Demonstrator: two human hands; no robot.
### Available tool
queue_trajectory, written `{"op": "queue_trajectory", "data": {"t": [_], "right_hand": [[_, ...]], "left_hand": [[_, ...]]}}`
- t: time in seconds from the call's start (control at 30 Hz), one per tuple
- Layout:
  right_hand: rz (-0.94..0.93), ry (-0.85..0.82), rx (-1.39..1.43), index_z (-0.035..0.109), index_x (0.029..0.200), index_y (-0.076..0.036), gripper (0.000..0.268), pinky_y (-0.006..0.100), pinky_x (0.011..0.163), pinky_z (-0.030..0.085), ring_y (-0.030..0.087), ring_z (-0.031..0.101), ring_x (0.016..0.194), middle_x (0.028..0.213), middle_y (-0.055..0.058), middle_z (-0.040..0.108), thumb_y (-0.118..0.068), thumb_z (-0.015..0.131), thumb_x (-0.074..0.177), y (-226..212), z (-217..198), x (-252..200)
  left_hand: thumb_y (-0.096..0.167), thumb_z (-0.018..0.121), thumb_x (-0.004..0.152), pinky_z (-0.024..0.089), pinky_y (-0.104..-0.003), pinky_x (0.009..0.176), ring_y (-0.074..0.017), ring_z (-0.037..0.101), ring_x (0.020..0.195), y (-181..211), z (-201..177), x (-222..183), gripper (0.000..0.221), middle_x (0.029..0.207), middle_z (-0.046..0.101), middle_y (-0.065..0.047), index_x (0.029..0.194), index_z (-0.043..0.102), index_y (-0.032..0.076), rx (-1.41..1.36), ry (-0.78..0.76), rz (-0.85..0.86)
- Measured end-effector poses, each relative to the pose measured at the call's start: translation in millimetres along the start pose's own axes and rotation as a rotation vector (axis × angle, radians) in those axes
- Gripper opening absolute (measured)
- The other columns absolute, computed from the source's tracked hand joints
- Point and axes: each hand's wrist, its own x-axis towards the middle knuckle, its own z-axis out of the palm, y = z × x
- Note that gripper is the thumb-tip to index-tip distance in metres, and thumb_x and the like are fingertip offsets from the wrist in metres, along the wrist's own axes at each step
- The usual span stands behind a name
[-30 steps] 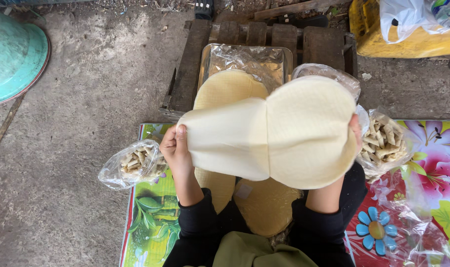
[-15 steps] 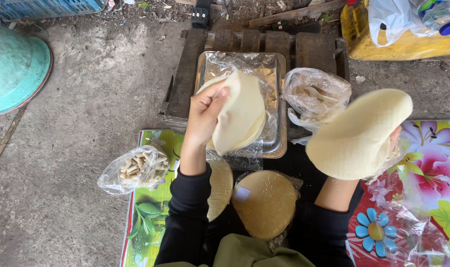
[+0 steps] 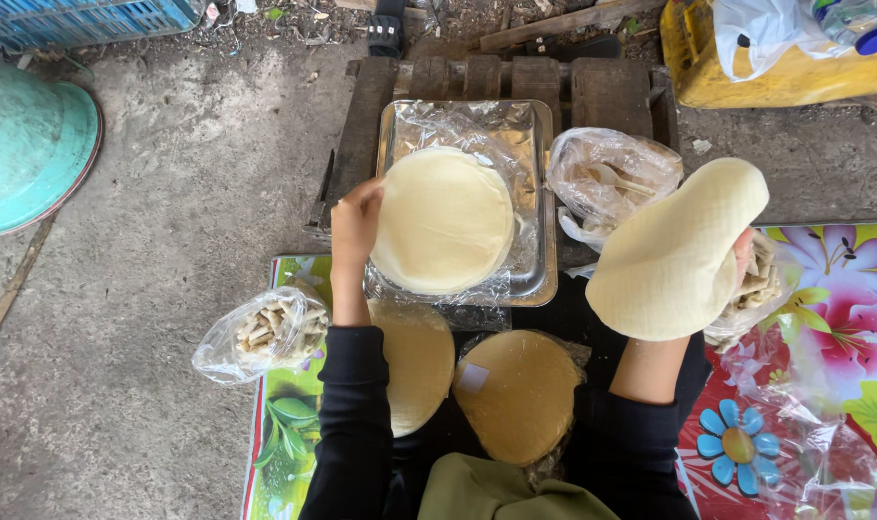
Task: The person separates and folds thin sheets of dough by hand, placing them onto a mat.
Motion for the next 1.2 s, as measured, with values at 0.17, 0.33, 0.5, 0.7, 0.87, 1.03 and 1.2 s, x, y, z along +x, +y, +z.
{"op": "queue_trajectory", "data": {"t": [0.17, 0.33, 0.5, 0.7, 0.87, 1.03, 1.2], "right_hand": [[-0.003, 0.007, -0.062, 0.059, 0.134, -0.001, 0.042, 0.032, 0.088, 0.06, 0.016, 0.07, 0.098, 0.115, 0.008, 0.069, -0.022, 0.064, 0.098, 4.2, -7.8, 0.2], [0.023, 0.034, -0.198, 0.058, 0.133, -0.001, 0.041, 0.03, 0.088, 0.06, 0.014, 0.07, 0.097, 0.114, 0.007, 0.069, -0.021, 0.065, 0.097, 16.1, -26.5, -2.9], [0.169, 0.003, -0.574, 0.058, 0.132, -0.002, 0.041, 0.028, 0.088, 0.06, 0.012, 0.069, 0.097, 0.113, 0.005, 0.069, -0.019, 0.066, 0.095, 71.1, -33.9, -32.2], [0.344, -0.399, -0.799, 0.06, 0.116, 0.0, 0.015, 0.025, 0.055, 0.054, 0.013, 0.066, 0.072, 0.09, 0.008, 0.068, -0.011, 0.062, 0.106, 111.8, -7.3, -60.4], [0.426, -0.329, -0.773, 0.062, 0.111, 0.001, 0.014, 0.025, 0.05, 0.052, 0.013, 0.067, 0.073, 0.09, 0.008, 0.07, -0.011, 0.061, 0.104, 125.1, -10.7, -63.7], [0.435, -0.355, -0.748, 0.064, 0.111, 0.001, 0.016, 0.026, 0.051, 0.052, 0.011, 0.064, 0.074, 0.091, 0.006, 0.068, -0.012, 0.063, 0.103, 140.1, -22.8, -67.9], [0.448, -0.36, -0.743, 0.062, 0.105, -0.001, 0.014, 0.025, 0.056, 0.052, 0.009, 0.061, 0.072, 0.093, 0.005, 0.067, -0.014, 0.067, 0.102, 146.1, -33.4, -67.6]], "left_hand": [[0.016, 0.069, 0.097, 0.055, -0.042, 0.076, -0.0361, 0.072, 0.091, 26.3, -5.0, 2.1, 0.029, 0.106, 0.076, -0.018, 0.126, 0.075, 0.016, 0.28, -0.013, 0.091], [0.018, 0.074, 0.089, 0.054, -0.045, 0.079, -0.0343, 0.064, 0.097, 57.3, -11.9, -23.3, 0.044, 0.116, 0.064, -0.019, 0.131, 0.065, 0.008, 0.482, 0.269, 0.256], [0.009, 0.065, 0.1, 0.057, -0.032, 0.083, -0.0216, 0.069, 0.099, 117.7, 3.8, -85.1, 0.025, 0.12, 0.069, -0.011, 0.125, 0.07, 0.009, -0.359, -0.075, 0.149], [0.003, 0.074, 0.094, 0.058, -0.035, 0.094, -0.024, 0.068, 0.11, 148.0, 22.3, -116.4, 0.028, 0.12, 0.066, -0.013, 0.122, 0.068, 0.001, -0.5, -0.147, 0.292], [0.0, 0.071, 0.096, 0.065, -0.034, 0.092, -0.0206, 0.07, 0.109, 121.0, 32.8, -118.6, 0.023, 0.121, 0.064, -0.012, 0.119, 0.067, -0.003, -0.708, -0.163, 0.1], [0.002, 0.072, 0.094, 0.065, -0.032, 0.082, -0.0181, 0.071, 0.103, 113.9, 31.5, -123.7, 0.025, 0.114, 0.065, -0.011, 0.117, 0.065, -0.004, -0.705, -0.189, -0.041], [0.004, 0.069, 0.098, 0.063, -0.031, 0.084, -0.0176, 0.07, 0.104, 111.1, 31.0, -123.9, 0.023, 0.115, 0.065, -0.011, 0.119, 0.063, -0.005, -0.701, -0.198, -0.001]]}}
